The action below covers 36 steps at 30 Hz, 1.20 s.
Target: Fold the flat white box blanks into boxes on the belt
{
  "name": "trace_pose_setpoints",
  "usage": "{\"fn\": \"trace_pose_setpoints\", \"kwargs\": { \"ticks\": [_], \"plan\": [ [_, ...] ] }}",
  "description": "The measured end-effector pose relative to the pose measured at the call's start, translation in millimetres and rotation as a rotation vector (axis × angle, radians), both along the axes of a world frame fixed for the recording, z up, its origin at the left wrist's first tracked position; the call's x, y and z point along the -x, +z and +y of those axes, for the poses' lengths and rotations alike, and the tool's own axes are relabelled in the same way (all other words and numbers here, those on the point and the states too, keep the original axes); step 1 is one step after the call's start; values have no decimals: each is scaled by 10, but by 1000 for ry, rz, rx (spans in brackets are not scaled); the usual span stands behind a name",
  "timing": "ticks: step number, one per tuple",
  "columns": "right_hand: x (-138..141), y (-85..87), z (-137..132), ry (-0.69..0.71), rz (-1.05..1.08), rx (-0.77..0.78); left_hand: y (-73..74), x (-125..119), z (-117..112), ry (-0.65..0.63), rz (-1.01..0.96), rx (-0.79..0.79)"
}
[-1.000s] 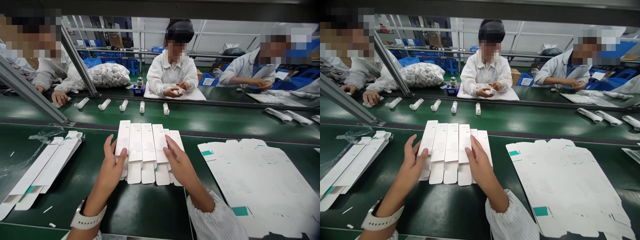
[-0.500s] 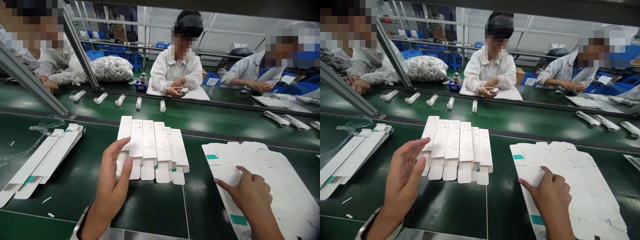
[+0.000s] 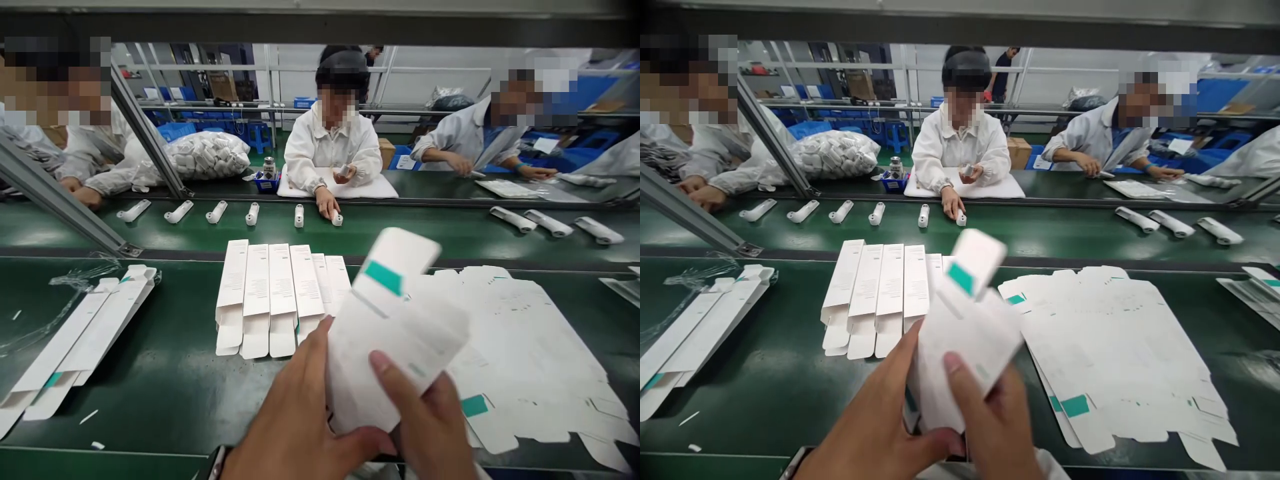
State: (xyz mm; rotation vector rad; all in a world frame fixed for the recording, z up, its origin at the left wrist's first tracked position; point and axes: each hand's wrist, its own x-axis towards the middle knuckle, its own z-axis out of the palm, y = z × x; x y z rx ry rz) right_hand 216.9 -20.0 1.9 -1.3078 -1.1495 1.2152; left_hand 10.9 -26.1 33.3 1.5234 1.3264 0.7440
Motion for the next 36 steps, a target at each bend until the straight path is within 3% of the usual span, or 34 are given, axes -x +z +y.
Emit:
{"fn": "trace_pose_setpoints", "kwargs": {
  "ticks": [3,6,8,12,16,19,22,31,36],
  "plan": [
    [385,254,33,243,160,-20,-33,41,-77,97,-38,48],
    [397,426,66,472,305,53,-105,165,-219,161,1,23],
    [334,423,118,525,425,117,-142,246,-279,106,30,2],
    [328,244,253,635,553,110,-136,323,-246,-16,53,23],
    [452,112,288,554,538,69,-108,288,-146,-84,-35,173],
    [488,97,251,479,509,84,-134,277,-109,-39,-40,265],
    [477,118,208,493,525,119,-146,316,-82,-34,-37,305],
    [519,107,201,492,524,35,-23,383,41,-168,51,181],
    [533,44,207,438,520,30,-49,415,45,-134,35,201]
  ]
}}
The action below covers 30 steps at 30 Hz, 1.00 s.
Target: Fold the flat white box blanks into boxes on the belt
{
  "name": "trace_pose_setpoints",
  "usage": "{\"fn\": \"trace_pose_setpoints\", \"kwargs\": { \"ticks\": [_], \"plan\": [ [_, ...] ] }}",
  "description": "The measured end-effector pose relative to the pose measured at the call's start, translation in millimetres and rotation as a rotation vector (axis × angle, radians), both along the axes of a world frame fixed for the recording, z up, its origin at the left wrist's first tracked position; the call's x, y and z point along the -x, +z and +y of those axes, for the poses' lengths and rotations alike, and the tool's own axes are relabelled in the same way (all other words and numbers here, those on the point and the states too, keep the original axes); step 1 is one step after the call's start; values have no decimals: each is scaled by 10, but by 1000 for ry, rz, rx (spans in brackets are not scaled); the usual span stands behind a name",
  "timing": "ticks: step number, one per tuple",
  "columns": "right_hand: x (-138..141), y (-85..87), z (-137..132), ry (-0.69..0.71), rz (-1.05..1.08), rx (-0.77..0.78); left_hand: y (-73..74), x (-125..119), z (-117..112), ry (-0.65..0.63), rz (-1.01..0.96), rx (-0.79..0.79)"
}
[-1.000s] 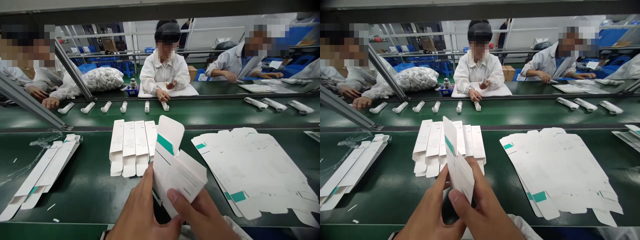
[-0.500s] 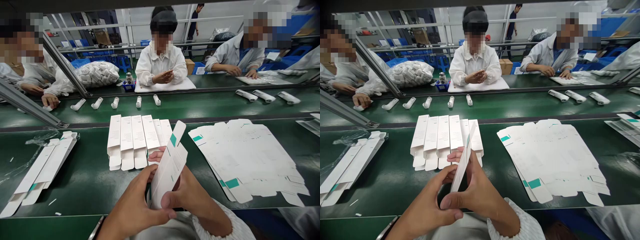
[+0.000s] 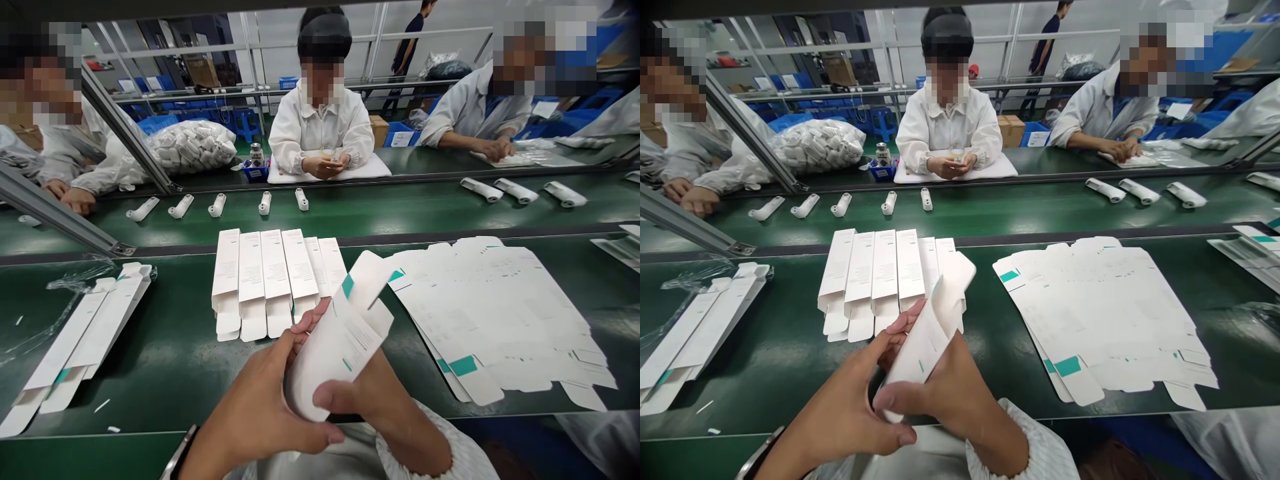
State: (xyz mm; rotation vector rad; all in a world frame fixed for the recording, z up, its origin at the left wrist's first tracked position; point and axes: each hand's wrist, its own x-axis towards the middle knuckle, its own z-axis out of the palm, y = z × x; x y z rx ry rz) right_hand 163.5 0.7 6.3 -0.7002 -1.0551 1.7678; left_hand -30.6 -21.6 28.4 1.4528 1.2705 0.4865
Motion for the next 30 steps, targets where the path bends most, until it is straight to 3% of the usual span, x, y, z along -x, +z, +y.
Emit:
{"fn": "trace_pose_setpoints", "kwargs": {
  "ticks": [6,9,12,14,20,24,27,30],
  "plan": [
    [-5,-90,5,-212,-104,192,-125,-12,-48,-3,77,20],
    [-100,-110,98,-278,-111,228,-195,-32,-115,-29,117,17],
    [-161,-84,182,-490,-44,215,-215,-68,-180,-79,150,-23],
    [-123,-72,160,-574,18,169,-217,-107,-210,-47,94,-3],
    [148,-135,-136,-439,-74,-17,-302,-235,-210,153,-203,34],
    [154,-173,-158,-456,-234,-107,-343,-277,-186,287,-393,35],
    [118,-204,-151,-482,-337,-175,-292,-258,-187,296,-348,53],
    [94,-174,-184,-469,-311,-46,-201,-198,-207,229,-349,116]
  ]
}}
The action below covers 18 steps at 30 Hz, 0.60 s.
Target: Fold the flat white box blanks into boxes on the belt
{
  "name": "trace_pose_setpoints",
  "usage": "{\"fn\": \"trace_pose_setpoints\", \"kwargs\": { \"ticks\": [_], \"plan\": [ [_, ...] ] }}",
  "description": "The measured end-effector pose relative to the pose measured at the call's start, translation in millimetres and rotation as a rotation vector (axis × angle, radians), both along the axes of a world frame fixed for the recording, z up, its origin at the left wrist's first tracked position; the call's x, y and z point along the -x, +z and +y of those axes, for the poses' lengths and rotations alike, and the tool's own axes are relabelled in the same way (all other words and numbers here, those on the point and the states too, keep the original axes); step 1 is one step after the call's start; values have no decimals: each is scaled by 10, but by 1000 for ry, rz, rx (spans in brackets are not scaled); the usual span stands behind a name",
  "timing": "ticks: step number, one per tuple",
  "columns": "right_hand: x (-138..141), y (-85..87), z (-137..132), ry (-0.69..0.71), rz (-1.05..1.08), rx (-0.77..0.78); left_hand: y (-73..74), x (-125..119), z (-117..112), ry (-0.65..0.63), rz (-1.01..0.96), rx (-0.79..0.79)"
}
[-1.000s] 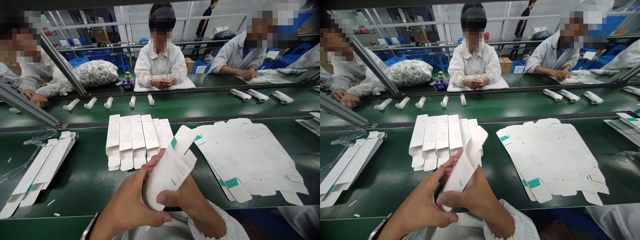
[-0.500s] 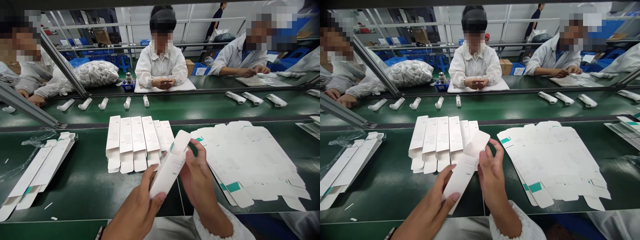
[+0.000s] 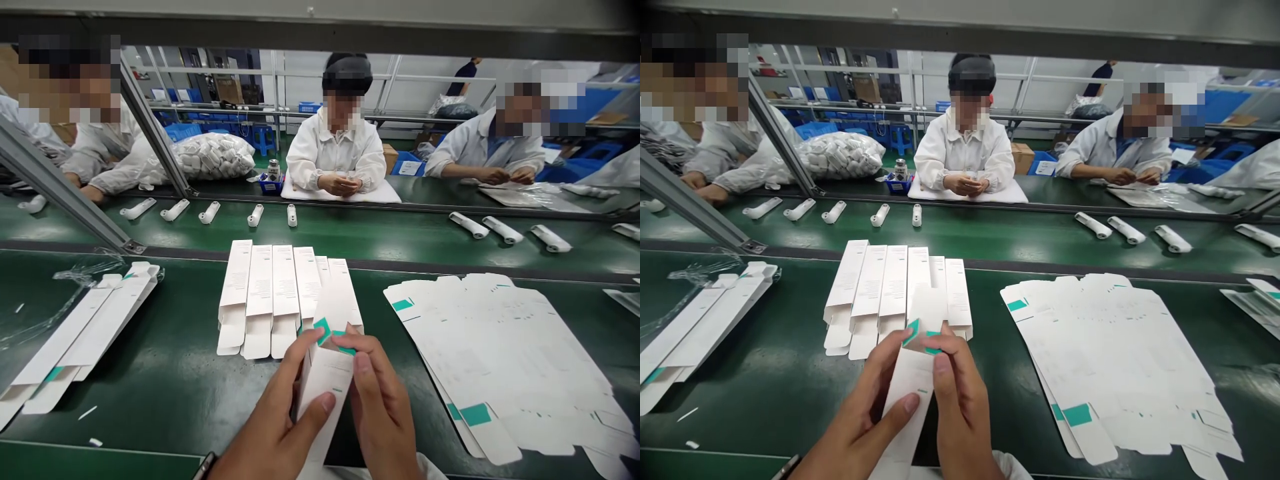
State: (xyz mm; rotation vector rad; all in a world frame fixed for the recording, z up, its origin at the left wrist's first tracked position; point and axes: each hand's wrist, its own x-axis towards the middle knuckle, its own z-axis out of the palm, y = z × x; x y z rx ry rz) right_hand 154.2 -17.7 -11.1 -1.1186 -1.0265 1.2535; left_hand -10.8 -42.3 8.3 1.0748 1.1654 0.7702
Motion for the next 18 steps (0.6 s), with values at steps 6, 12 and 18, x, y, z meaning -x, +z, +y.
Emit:
{"fn": "trace_pose_setpoints", "kwargs": {
  "ticks": [6,12,18],
  "plan": [
    [-24,338,67,163,538,365,160,147,-29,-188,239,-105],
    [-65,330,189,407,286,150,107,236,0,-58,117,-67],
    [-57,188,175,336,28,-104,64,192,36,79,-9,-126]
  ]
}}
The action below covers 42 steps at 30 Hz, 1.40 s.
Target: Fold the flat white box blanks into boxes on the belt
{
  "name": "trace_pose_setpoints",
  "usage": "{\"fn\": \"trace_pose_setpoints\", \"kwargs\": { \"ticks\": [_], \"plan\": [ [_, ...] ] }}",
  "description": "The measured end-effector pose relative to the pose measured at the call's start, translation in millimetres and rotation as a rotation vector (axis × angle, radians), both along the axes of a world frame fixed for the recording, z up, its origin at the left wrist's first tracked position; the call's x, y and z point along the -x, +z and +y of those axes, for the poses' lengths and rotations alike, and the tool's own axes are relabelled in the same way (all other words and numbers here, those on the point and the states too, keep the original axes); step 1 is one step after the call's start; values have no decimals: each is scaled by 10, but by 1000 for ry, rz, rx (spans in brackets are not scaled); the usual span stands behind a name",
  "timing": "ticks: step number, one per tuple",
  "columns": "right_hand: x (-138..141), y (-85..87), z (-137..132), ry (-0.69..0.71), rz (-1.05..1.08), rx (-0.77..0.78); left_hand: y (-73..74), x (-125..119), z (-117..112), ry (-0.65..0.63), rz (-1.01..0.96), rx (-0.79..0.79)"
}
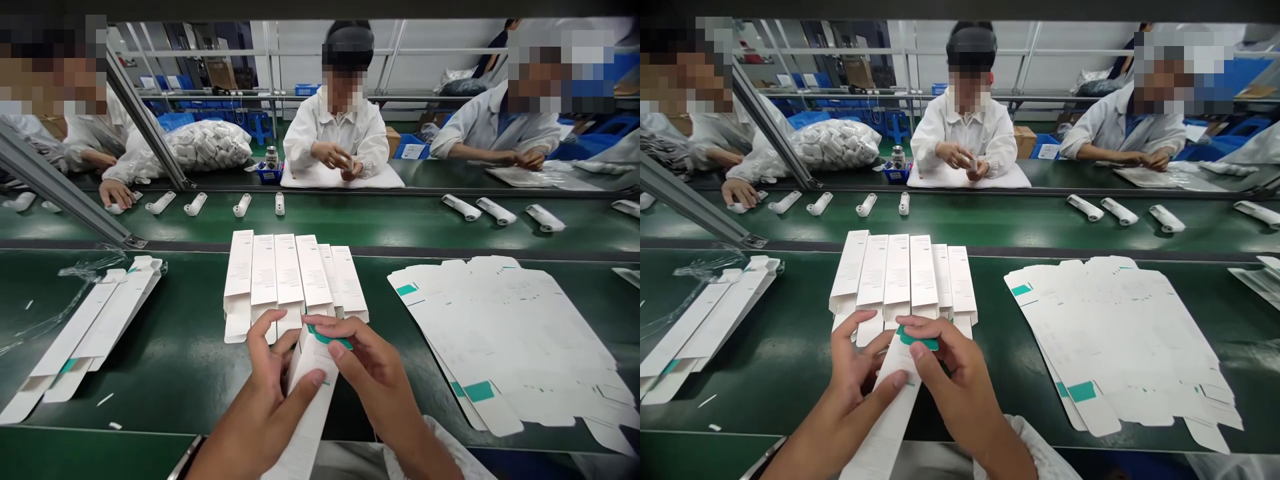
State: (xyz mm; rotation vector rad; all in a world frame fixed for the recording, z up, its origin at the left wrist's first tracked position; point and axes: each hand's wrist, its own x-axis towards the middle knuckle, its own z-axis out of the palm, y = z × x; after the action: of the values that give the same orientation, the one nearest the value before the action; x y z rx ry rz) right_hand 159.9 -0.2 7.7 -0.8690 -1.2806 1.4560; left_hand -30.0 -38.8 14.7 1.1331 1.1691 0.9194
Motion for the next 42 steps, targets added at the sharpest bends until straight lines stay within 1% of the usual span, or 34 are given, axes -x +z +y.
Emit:
{"fn": "trace_pose_setpoints", "kwargs": {
  "ticks": [3,4,8,10,13,15,18,22,25,28,32,38,40,42],
  "plan": [
    [-22,-3,27,10,-38,4,-8,-20,8,49,-15,32],
    [-38,-4,39,-2,-53,9,-16,-21,9,44,-17,44],
    [-131,-9,88,-132,-52,50,-59,-22,9,-69,-8,43],
    [-173,1,110,-102,-33,62,-62,-33,12,-71,-29,23],
    [-198,20,136,-1,-5,99,-41,-57,23,-17,-33,10],
    [-191,23,149,5,17,130,-25,-66,31,-10,-8,7],
    [-165,17,163,-9,24,152,-16,-69,41,-35,16,-10],
    [-162,43,171,-24,0,129,-20,-74,54,-36,1,16],
    [-197,87,166,30,-28,50,-28,-78,68,-17,-37,9],
    [-239,107,152,109,-14,-2,-48,-78,75,6,-37,-71],
    [-262,76,139,181,-5,18,-96,-78,50,49,-5,-78],
    [-243,64,150,205,-25,8,-168,-48,47,151,21,-156],
    [-200,77,116,202,-45,22,-149,-78,65,172,28,-148],
    [-122,74,46,201,-14,93,-91,-150,83,231,-3,-113]
  ]
}}
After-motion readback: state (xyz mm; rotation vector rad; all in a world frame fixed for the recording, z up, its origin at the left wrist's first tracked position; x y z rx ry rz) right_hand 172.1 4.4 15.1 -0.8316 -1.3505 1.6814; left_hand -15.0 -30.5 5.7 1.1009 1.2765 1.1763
